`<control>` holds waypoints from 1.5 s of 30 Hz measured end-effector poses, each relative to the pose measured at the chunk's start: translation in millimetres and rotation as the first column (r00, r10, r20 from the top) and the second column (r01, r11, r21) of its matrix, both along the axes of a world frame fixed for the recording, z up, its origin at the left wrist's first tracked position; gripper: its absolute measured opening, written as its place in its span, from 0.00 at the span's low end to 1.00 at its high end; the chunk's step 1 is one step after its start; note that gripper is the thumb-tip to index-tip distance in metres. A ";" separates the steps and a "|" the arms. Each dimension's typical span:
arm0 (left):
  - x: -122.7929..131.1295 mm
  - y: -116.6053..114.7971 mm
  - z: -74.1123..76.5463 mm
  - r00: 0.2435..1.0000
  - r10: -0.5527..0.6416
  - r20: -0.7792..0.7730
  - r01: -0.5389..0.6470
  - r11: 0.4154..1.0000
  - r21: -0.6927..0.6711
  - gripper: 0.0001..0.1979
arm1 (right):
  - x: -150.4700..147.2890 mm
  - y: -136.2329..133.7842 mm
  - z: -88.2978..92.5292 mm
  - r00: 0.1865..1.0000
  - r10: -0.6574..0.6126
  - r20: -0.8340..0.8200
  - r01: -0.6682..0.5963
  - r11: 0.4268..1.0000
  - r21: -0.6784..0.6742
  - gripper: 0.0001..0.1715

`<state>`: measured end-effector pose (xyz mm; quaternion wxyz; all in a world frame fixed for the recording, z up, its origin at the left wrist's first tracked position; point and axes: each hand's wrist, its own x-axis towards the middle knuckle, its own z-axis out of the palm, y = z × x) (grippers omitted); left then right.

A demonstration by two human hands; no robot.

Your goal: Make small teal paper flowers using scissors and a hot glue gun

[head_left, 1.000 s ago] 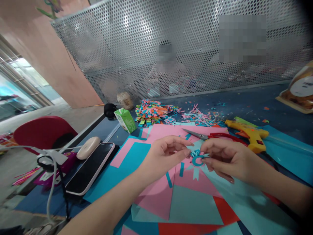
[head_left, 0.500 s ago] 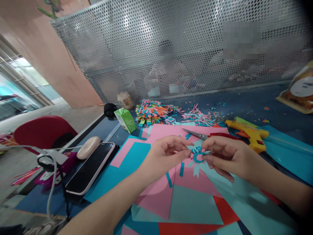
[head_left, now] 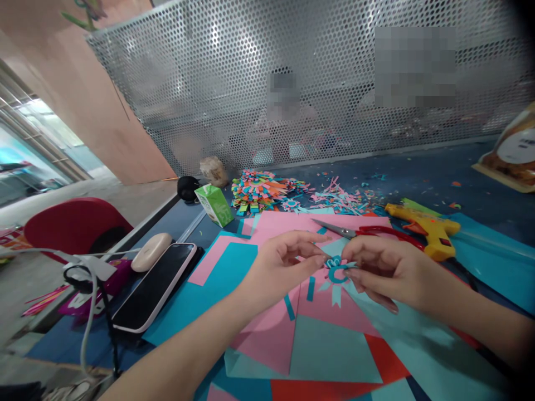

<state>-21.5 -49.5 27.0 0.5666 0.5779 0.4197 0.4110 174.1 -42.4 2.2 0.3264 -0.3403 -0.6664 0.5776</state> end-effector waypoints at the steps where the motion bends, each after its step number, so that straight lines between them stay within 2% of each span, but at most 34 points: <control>1: -0.4 0.1 -0.4 1.000 -0.008 0.002 0.008 1.000 0.001 0.16 | 0.1 -0.2 0.1 1.000 -0.002 0.002 0.002 1.000 0.002 0.07; 26: -0.2 -0.5 1.1 1.000 -0.002 -0.030 0.002 1.000 -0.012 0.13 | 2.3 1.5 -2.3 1.000 -0.005 -0.003 0.005 1.000 -0.006 0.07; 45: -2.7 1.2 -4.6 0.998 -0.033 0.052 0.031 0.998 0.051 0.10 | 0.7 2.8 -3.5 1.000 -0.027 -0.017 0.026 0.999 -0.018 0.06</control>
